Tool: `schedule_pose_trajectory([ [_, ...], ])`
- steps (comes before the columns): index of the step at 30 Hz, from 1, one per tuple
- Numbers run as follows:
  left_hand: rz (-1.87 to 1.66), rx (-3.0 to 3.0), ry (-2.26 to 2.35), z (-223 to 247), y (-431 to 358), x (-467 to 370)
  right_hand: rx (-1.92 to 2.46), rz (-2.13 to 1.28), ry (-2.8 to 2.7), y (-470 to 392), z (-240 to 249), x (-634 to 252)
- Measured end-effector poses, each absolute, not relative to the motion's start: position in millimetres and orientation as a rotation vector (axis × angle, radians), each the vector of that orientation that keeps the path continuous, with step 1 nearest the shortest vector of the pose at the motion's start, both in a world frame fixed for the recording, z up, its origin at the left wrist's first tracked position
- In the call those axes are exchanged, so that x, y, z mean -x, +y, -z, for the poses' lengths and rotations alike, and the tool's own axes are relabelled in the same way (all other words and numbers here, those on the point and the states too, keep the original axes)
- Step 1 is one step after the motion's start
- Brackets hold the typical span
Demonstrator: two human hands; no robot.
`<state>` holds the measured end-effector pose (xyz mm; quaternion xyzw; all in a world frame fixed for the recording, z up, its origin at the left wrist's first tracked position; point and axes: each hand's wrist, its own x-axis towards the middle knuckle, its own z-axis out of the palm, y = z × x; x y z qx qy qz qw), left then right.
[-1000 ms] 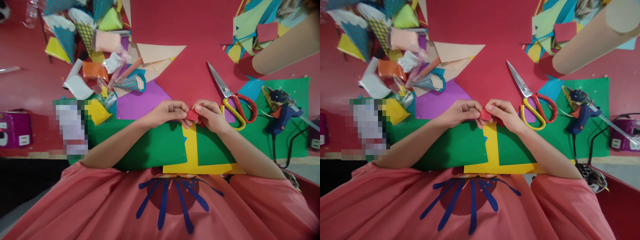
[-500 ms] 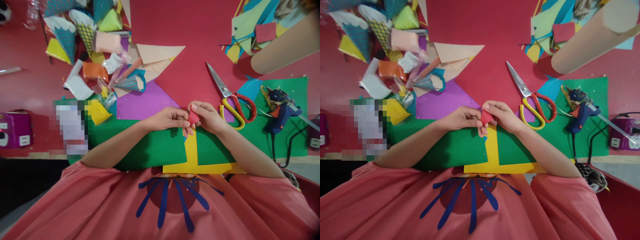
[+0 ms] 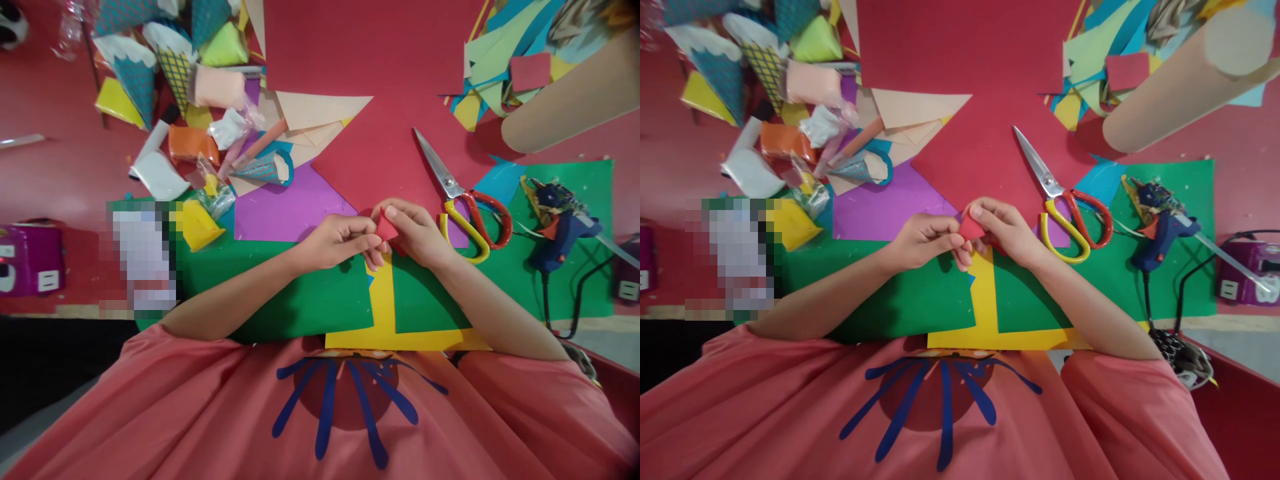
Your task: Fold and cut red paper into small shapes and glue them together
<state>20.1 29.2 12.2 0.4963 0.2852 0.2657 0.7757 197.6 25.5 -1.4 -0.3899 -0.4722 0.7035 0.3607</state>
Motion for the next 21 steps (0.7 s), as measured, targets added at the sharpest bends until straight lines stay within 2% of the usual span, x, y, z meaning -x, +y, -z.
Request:
schedule_pose_trajectory([
  [5,-0.712,-1.002,0.766,-7,38,-19,1.042,-0.883,-1.67,26,1,-210],
  [8,-0.643,-1.02,0.766,-7,42,-18,0.965,-0.563,-1.964,26,0,-213],
  [11,-0.565,-1.149,0.725,-9,41,-17,0.985,-0.546,-2.001,24,-1,-213],
  [13,-0.658,-1.365,0.772,-10,43,-13,1.044,-0.607,-1.931,23,1,-211],
  [17,-1.377,-2.145,1.069,-13,67,13,1.171,-0.814,-1.651,24,7,-207],
  [18,-1.462,-2.301,1.188,-14,76,24,1.188,-0.881,-1.572,25,8,-206],
  [21,-1.343,-2.411,1.599,-13,107,60,1.209,-1.054,-1.381,27,10,-204],
])
